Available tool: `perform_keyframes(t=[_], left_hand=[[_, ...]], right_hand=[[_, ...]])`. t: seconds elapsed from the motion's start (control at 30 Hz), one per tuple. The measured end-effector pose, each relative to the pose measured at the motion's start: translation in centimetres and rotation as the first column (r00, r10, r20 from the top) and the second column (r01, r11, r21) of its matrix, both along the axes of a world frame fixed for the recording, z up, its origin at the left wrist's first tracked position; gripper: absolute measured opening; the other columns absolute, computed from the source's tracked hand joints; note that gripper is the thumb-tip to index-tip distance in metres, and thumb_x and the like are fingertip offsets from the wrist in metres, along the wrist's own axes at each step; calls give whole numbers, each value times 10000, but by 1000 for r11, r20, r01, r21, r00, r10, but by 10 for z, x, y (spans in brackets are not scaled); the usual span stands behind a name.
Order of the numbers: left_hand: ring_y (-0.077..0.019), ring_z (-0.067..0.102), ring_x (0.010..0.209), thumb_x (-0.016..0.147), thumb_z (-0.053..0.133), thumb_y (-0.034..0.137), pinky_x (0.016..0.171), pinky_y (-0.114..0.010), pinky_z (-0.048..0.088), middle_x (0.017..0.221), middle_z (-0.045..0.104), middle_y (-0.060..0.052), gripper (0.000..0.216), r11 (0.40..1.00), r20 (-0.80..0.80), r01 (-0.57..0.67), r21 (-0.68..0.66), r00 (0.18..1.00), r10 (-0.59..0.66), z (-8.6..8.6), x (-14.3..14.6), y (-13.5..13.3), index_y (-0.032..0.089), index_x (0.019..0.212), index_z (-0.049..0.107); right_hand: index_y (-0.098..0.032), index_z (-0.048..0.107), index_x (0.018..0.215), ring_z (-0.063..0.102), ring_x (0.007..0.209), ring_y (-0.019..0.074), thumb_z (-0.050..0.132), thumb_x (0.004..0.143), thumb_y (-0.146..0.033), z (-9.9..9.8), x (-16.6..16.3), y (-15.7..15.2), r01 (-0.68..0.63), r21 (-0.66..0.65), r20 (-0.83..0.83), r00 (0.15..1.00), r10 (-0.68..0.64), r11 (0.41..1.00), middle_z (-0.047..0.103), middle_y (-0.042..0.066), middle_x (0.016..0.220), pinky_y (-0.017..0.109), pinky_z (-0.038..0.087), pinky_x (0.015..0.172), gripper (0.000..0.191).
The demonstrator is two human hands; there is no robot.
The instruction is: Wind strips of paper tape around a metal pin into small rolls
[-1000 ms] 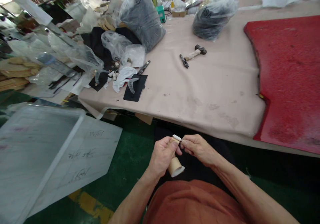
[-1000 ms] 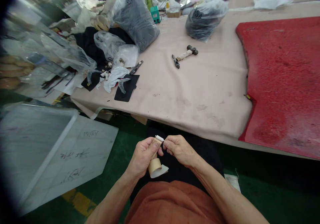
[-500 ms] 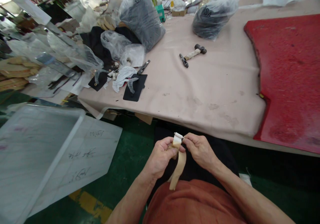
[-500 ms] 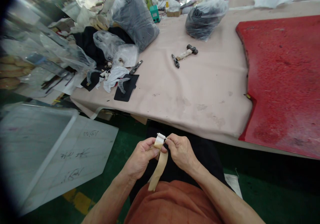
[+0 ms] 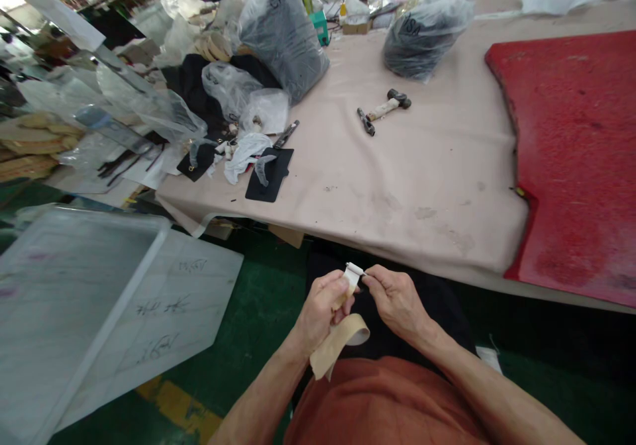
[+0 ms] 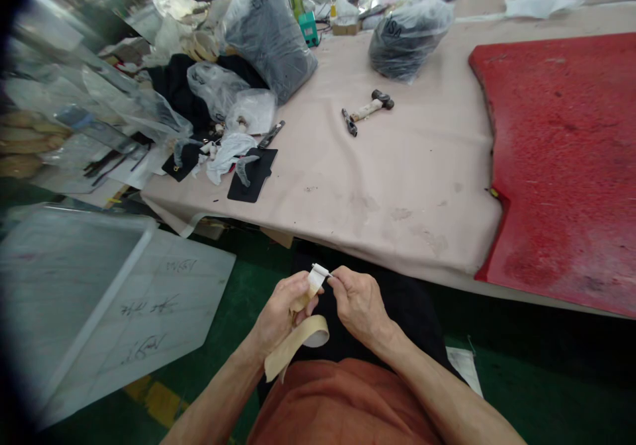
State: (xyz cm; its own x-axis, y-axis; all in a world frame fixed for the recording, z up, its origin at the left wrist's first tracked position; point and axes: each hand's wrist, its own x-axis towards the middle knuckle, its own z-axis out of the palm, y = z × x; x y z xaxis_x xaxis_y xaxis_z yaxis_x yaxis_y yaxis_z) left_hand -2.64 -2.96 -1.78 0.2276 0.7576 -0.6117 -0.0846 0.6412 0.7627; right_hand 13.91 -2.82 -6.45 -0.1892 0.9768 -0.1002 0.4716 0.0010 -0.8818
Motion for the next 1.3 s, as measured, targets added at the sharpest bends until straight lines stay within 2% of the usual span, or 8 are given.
perform_keyframes(t=[0.07,0.1,0.23,0.43,0.83,0.93,1.1,1.3], left_hand=[[-45,296,406,883,511,583,413,-211,186,522,458,32,478,1000,-75,-4,14,997,5,0,2,0,123,905,637],[-45,299,415,886,513,603,417,-206,194,514,449,37,496,1000,-117,1,26,993,2,0,3,0,124,911,639],[-42,345,470,924,518,518,461,-190,251,538,452,40,404,991,-243,77,106,969,-49,1,4,-1,137,882,645],[-52,367,497,946,476,517,491,-203,281,554,469,37,411,977,-264,152,151,958,-108,3,1,0,147,889,645],[-55,364,509,942,468,520,503,-207,274,568,470,30,411,979,-307,150,140,946,-101,4,0,-5,150,804,585],[-59,379,509,945,465,512,504,-210,287,567,478,30,407,976,-325,162,148,940,-107,2,0,-5,151,805,590],[-61,396,512,945,468,527,508,-216,304,565,493,31,424,980,-311,125,154,948,-72,-1,4,-5,145,818,604],[-68,398,515,900,501,623,507,-228,313,545,465,24,532,987,-376,56,150,927,4,-4,11,-7,144,670,526]], right_hand=[[-172,634,793,430,523,71,420,987,-351,0,-1,-1,11,23,-19,1000,-11,1000,518,-33,601,262,286,564,340],[-176,649,804,437,519,68,427,988,-343,0,-2,-1,22,36,-28,999,-21,999,533,-36,602,259,292,560,333],[-181,668,805,461,518,61,471,980,-298,-2,-4,-4,60,110,-23,998,-58,992,567,-41,620,249,315,562,288],[-173,665,825,500,546,63,488,974,-228,-3,-10,-6,128,222,-34,992,-123,967,598,-36,656,233,339,576,237],[-167,678,800,574,611,103,497,963,-235,-1,-7,-6,38,203,111,992,-61,978,642,3,699,267,335,611,253],[-167,665,795,574,627,108,501,964,-205,-1,-9,-9,16,312,200,976,-82,950,638,1,710,276,326,609,239],[-173,615,739,443,577,145,526,928,-133,3,-11,-11,-95,536,417,894,-165,839,537,-1,629,318,279,613,213],[-174,560,704,370,591,164,500,899,-70,5,-12,-11,-193,617,449,882,-140,762,466,4,612,343,240,623,229]])
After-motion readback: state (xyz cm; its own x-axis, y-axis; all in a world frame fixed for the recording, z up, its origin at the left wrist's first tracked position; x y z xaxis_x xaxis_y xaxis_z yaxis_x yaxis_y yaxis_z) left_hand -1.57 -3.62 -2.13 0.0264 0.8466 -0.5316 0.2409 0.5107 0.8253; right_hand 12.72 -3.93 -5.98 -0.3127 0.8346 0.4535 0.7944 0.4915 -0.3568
